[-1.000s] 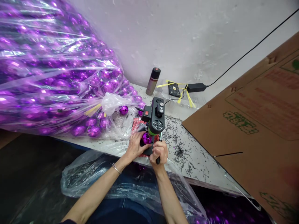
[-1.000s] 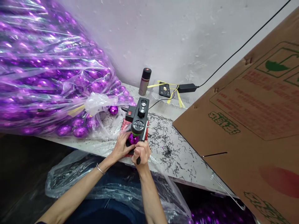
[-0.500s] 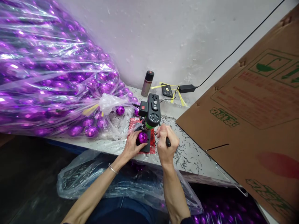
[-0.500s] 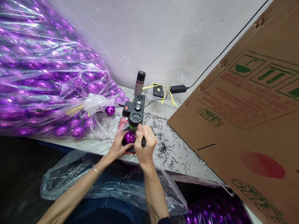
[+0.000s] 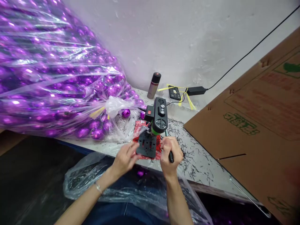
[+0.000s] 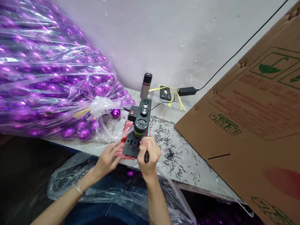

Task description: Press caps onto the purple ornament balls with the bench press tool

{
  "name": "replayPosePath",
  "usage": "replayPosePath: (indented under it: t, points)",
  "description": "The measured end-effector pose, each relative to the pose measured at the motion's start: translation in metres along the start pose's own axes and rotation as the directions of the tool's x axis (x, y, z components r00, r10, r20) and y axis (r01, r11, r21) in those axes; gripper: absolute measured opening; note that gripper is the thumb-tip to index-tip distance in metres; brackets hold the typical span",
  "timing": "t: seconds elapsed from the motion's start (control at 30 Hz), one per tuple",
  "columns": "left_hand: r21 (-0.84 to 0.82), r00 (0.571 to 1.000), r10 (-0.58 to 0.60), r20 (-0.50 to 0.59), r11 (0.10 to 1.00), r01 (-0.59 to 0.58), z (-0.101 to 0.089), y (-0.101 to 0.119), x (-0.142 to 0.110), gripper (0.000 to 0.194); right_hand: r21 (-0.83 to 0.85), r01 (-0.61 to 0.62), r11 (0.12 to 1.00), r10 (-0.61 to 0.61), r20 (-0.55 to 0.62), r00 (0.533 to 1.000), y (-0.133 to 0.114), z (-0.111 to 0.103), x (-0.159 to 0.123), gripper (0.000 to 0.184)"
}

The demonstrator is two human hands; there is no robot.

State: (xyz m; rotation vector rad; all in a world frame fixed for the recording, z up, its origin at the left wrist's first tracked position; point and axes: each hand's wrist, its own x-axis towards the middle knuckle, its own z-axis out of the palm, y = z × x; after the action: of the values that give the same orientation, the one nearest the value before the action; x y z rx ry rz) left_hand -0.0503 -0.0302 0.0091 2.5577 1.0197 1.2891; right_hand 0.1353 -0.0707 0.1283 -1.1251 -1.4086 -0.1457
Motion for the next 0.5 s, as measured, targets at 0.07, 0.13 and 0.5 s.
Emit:
replayPosePath:
  t: [0.07,0.13,0.5]
  points:
    - [0.109,0.978,-0.197,-0.071,0.973,0.204,0.001,-0.028,0.052,0.034,0.002,-0.005,1.0,0.005,-0.003,1.0,-0.001,0.001,0.0,0.029]
    - [0.202,0.901,-0.431,-0.044,0.879,0.431,0.003,-0.056,0.102,0.035,0.001,-0.002,1.0,0.002,-0.007,1.0,0.0,0.002,-0.001,0.029]
    - [0.077,0.644,-0.745,0.174,0.663,0.745,0.013,-0.098,0.167,0.041,-0.028,0.035,0.999,-0.036,-0.024,0.999,0.001,0.003,-0.002,0.03]
